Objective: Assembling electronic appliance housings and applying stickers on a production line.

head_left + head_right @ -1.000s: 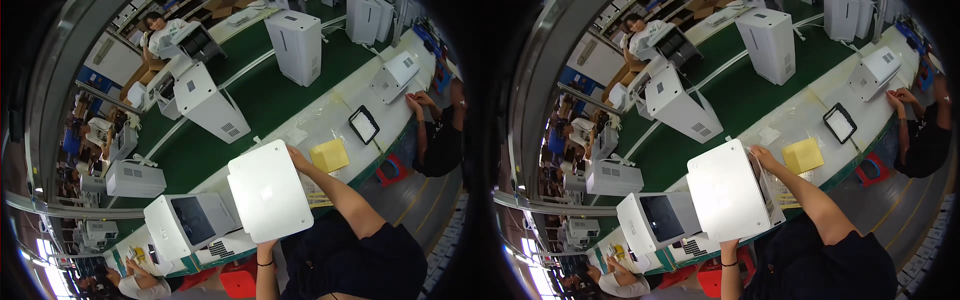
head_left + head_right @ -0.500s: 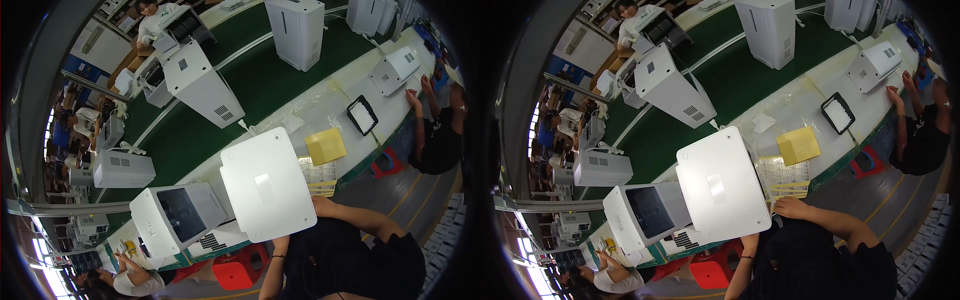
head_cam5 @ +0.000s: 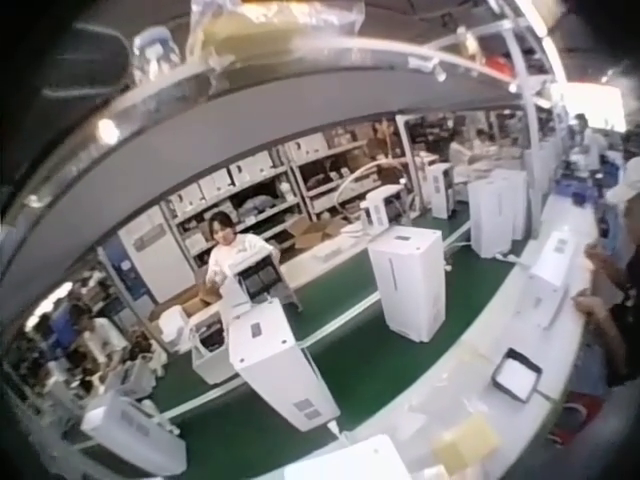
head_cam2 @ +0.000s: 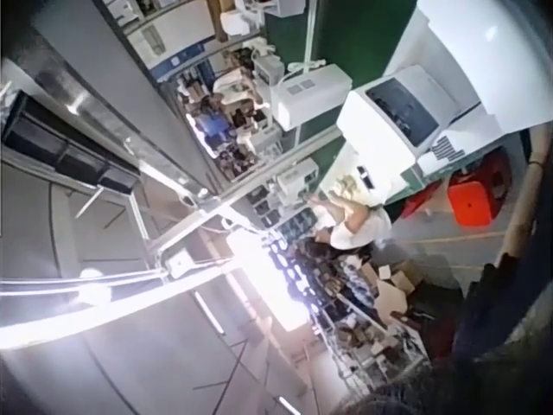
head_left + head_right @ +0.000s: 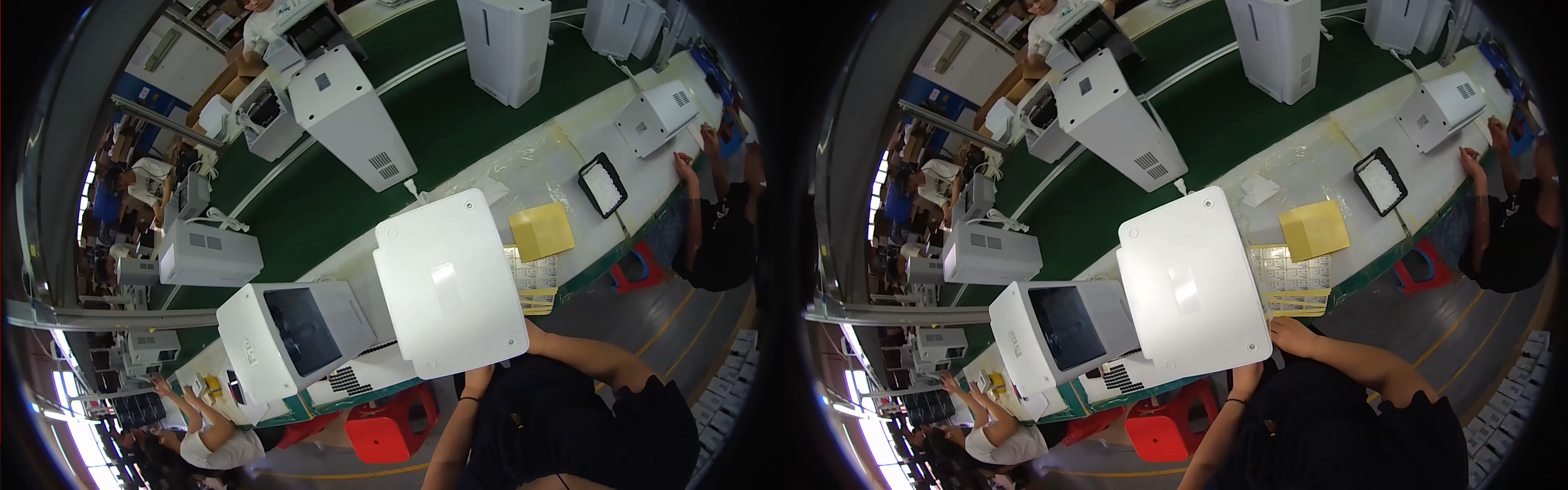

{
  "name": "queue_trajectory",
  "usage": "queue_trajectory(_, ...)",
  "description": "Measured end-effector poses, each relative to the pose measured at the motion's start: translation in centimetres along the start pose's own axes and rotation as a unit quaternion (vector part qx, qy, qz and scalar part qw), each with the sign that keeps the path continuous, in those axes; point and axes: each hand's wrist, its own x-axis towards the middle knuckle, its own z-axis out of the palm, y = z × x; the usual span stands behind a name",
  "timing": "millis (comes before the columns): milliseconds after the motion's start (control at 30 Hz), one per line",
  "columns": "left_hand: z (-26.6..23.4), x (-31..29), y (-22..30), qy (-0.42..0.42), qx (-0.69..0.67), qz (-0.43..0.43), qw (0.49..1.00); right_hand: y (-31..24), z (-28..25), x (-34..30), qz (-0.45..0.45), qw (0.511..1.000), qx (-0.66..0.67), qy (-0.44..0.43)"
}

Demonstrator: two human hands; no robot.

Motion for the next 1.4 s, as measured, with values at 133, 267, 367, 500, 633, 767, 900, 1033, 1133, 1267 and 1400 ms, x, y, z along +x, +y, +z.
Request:
queue_trajectory(133,-0.1,0.6,0.3,0.015,-0.011,-0.019,1.000,-2.1,-0.8,1.1,0.071,0.995,0.073,0.007)
queue_trajectory(267,-0.6,0.4,0.3,-0.007,-0.060,0.000,0.998,-4.8,-2.5,2.1,0.185,0.973,0.129,-0.053)
queue_trajectory(367,-1.8,0.3,1.3,-0.027,-0.027,-0.098,0.994,-3.0,-0.7,1.1,0.145,0.982,0.120,-0.014)
queue_trajectory(500,-7.4,-0.4,1.2,0.251,-0.034,-0.194,0.948,-4.0,-1.0,2.1,0.055,0.996,-0.071,0.008)
queue_trajectory(633,-11.7,-4.7,-4.3,0.407,-0.008,-0.297,0.864,-4.6,-1.1,2.2,0.026,0.991,-0.133,-0.013)
queue_trajectory(767,-15.4,-7.9,-8.2,0.461,0.014,-0.339,0.820,-2.5,-0.5,1.3,0.026,0.988,-0.143,-0.051)
queue_trajectory(900,-17.7,-9.7,-9.8,0.501,-0.030,-0.358,0.787,-0.4,0.7,0.5,0.019,0.985,-0.147,-0.089)
queue_trajectory(1033,-17.8,-10.5,-11.4,0.467,0.012,-0.339,0.817,-0.4,0.5,0.4,0.017,0.981,-0.154,-0.119)
queue_trajectory(1133,-17.6,-11.4,-13.3,0.371,0.148,-0.328,0.856,-4.4,-2.6,2.1,0.037,0.989,-0.119,-0.079)
queue_trajectory(1267,-17.6,-11.4,-14.1,0.265,0.269,-0.293,0.879,-5.4,-5.5,2.6,0.060,0.994,-0.077,-0.040)
queue_trajectory(1400,-17.4,-10.7,-14.3,0.250,0.310,-0.235,0.887,-3.1,-8.9,0.7,0.123,0.990,-0.018,0.068)
